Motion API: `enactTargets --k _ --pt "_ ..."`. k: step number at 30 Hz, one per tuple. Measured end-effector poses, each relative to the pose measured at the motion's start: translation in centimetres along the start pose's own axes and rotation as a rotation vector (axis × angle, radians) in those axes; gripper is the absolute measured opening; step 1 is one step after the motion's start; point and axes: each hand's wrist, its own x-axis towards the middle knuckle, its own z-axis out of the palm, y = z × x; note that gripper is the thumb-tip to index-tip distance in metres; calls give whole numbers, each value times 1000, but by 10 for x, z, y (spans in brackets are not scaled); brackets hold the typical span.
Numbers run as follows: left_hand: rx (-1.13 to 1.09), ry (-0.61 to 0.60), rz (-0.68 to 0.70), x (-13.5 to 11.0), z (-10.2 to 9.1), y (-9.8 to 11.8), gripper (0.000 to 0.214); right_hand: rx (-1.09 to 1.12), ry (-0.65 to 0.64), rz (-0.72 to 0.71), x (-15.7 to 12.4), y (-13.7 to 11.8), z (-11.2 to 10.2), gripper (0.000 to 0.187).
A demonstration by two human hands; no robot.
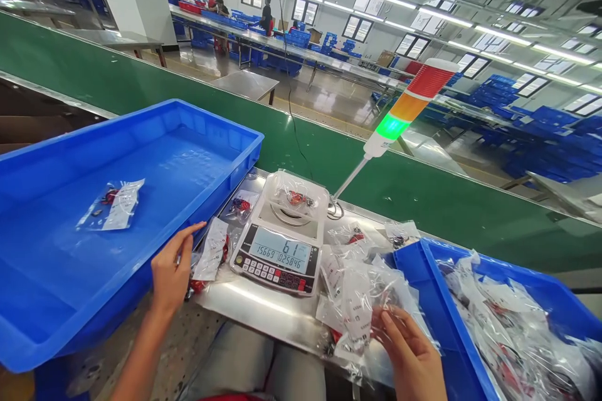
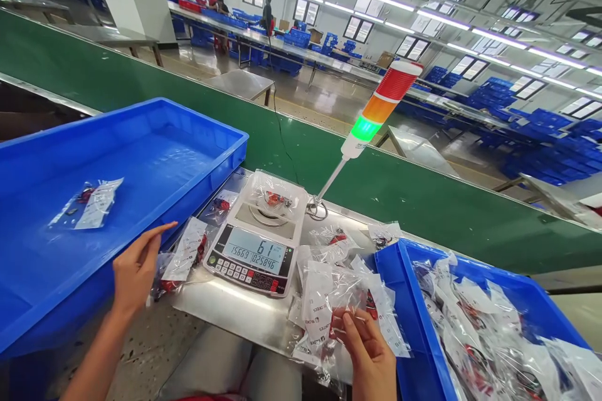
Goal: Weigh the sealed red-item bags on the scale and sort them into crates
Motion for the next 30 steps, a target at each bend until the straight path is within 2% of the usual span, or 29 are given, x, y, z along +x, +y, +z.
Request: enactTargets --k 3,5,7,9,11,14,16,18,21,24,27,29,30 --pt "-83 -35 144 24 23 45 25 -38 -34 -56 -3 -9 6 49" --pt "-126 -114 246 56 52 73 25 -67 -46 -121 -4 -16 8 47" --pt "-108 -165 259 94 85 91 26 -122 -38 -210 -5 -24 8 46" --pt "-92 -213 253 130 116 98 24 -193 -28 -297 -4 -33 8 45" --pt "-79 -283 250 155 139 99 20 -238 -40 -355 -1 -44 11 43" --pt "-76 -378 266 171 153 98 23 -254 -93 -471 11 -68 28 36" --pt "-79 -395 255 176 147 100 24 -278 -125 -614 25 -87 49 31" --pt "-74 -343 212 182 128 104 21 -327 -159 -774 41 -106 79 25" --pt "-38 -152 120 192 80 108 20 -523 -239 -983 65 -126 129 20" --pt "42 52 24 195 27 107 18 -805 -379 -1067 79 -131 168 17" --pt "112 140 -39 183 -9 104 17 -834 -458 -1055 82 -129 183 21" --pt "100 109 -36 168 -21 105 21 -676 -468 -1014 76 -128 179 23" --pt "62 55 -20 159 -23 106 24 -580 -496 -981 71 -128 174 26"
